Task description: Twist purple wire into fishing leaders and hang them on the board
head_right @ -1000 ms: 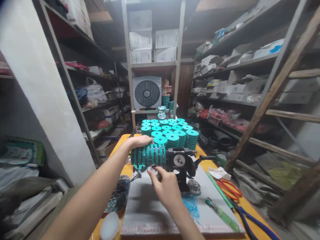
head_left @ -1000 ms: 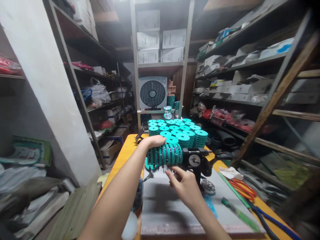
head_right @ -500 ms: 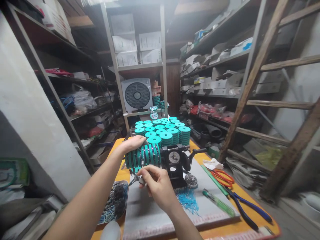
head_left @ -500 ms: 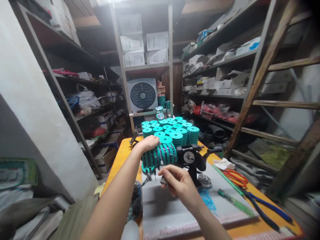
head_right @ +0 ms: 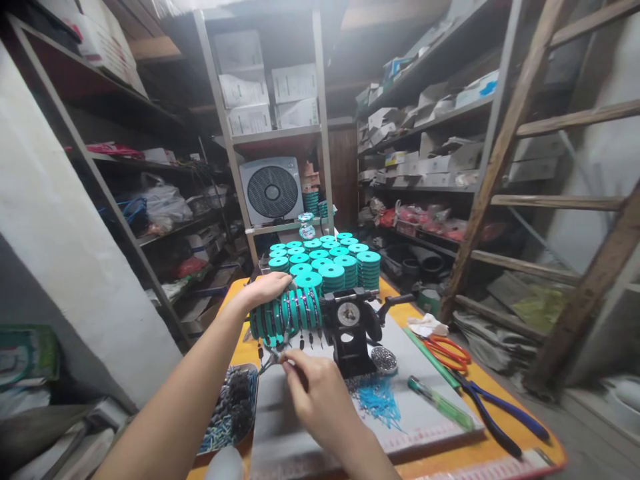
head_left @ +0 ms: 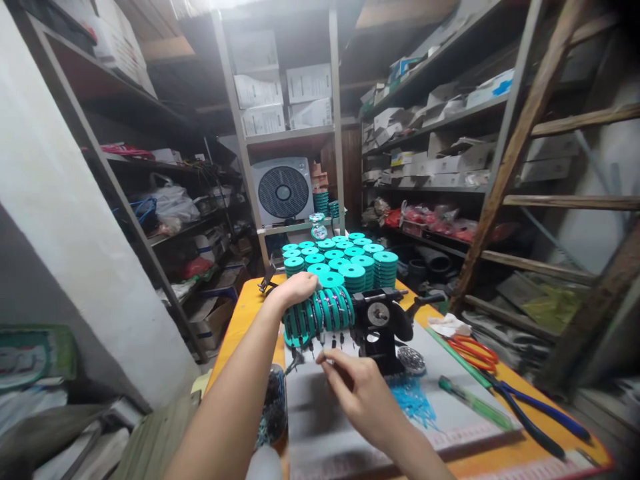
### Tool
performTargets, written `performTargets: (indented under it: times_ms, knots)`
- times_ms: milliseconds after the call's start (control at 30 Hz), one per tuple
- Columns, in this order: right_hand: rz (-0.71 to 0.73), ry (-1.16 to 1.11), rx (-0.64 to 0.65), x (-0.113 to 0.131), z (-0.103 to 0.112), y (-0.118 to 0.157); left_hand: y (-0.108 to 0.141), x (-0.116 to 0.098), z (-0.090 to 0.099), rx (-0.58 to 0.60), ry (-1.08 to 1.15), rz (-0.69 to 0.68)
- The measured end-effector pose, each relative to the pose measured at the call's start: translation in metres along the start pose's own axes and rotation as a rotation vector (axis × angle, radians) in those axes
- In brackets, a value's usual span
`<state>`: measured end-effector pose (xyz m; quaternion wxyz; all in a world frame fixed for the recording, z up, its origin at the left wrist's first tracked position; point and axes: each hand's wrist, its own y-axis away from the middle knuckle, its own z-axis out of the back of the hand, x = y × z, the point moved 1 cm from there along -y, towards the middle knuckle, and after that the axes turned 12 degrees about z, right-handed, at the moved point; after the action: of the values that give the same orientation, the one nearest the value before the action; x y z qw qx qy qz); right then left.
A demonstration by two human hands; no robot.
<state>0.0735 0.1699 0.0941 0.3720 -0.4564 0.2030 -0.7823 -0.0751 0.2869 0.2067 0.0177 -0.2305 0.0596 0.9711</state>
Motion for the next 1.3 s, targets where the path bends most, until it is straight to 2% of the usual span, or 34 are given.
performTargets:
  times_ms: [100, 200, 333, 400, 533, 667, 1100, 1300]
  knots:
    - [0.075, 0.084, 0.073, 0.014, 0.009, -0.002, -0.001, 0.0, 0.0, -0.005, -0.002, 0.002]
    - [0.126, 0.187, 0.066, 0.019, 0.031, -0.013, -0.001, 0.001, 0.0, -0.009, -0.003, 0.001]
    - [0.235, 0.356, -0.012, 0.016, 0.061, -0.046, -0.002, 0.001, -0.001, -0.014, 0.003, -0.009]
    - [0.31, 0.437, 0.021, 0.012, 0.067, -0.065, -0.002, 0.001, -0.001, -0.014, 0.005, -0.006]
    - [0.427, 0.517, 0.166, 0.003, 0.061, -0.092, -0.001, 0.001, -0.001, -0.015, 0.006, 0.002]
    - [0.45, 0.534, 0.234, -0.002, 0.057, -0.099, 0.0, 0.001, -0.001, -0.015, 0.006, -0.003]
    - [0.406, 0.513, 0.303, -0.004, 0.063, -0.108, -0.004, 0.004, -0.002, -0.005, 0.008, -0.009]
    - [0.415, 0.527, 0.305, 0.001, 0.058, -0.109, -0.011, 0.009, -0.003, 0.058, 0.024, -0.034]
